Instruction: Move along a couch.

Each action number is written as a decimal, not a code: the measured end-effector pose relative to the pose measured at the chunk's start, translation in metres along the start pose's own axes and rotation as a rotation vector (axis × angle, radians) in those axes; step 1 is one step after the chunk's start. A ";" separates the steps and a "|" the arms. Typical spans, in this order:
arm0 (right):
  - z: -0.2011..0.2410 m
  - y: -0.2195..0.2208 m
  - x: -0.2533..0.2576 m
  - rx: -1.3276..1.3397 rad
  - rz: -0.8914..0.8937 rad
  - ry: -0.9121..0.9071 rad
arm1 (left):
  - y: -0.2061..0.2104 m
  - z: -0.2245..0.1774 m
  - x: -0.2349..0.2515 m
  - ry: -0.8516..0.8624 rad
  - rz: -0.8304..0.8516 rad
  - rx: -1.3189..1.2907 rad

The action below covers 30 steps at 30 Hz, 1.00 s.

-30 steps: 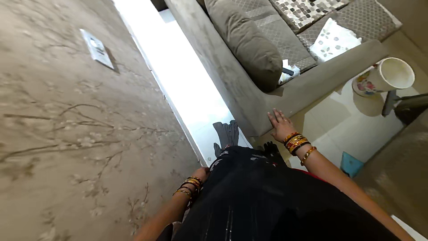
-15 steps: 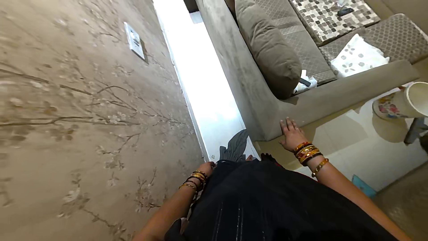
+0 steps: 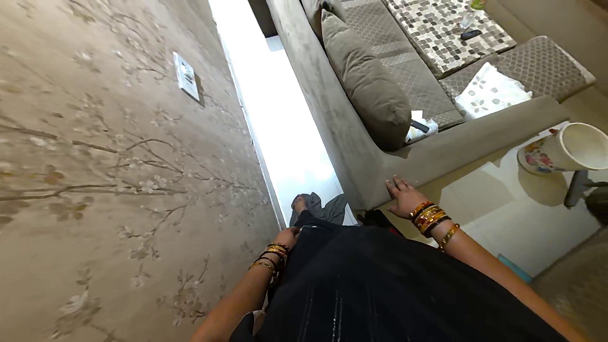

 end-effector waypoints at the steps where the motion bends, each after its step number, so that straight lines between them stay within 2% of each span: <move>1: 0.000 0.001 0.001 0.004 -0.002 0.003 | -0.004 -0.004 0.003 0.011 -0.007 0.006; 6: 0.002 0.001 0.003 -0.011 0.004 0.004 | -0.018 -0.026 0.014 0.065 -0.007 0.055; 12: 0.007 0.003 0.001 -0.021 0.038 0.052 | -0.015 -0.038 0.018 0.110 0.038 0.116; 25: 0.011 0.016 -0.002 -0.039 0.028 0.145 | 0.029 -0.023 0.020 0.176 0.185 0.174; 30: 0.010 0.012 0.001 -0.046 0.054 0.129 | 0.047 -0.009 0.020 0.190 0.244 0.216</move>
Point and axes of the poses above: each hand's wrist, its own x-axis towards the middle knuckle, its own y-axis out of the palm, z = x × y, the point moved 6 cm from there along x, towards the middle knuckle, and after that the axes turned 8 degrees about x, right-handed, at the moved point
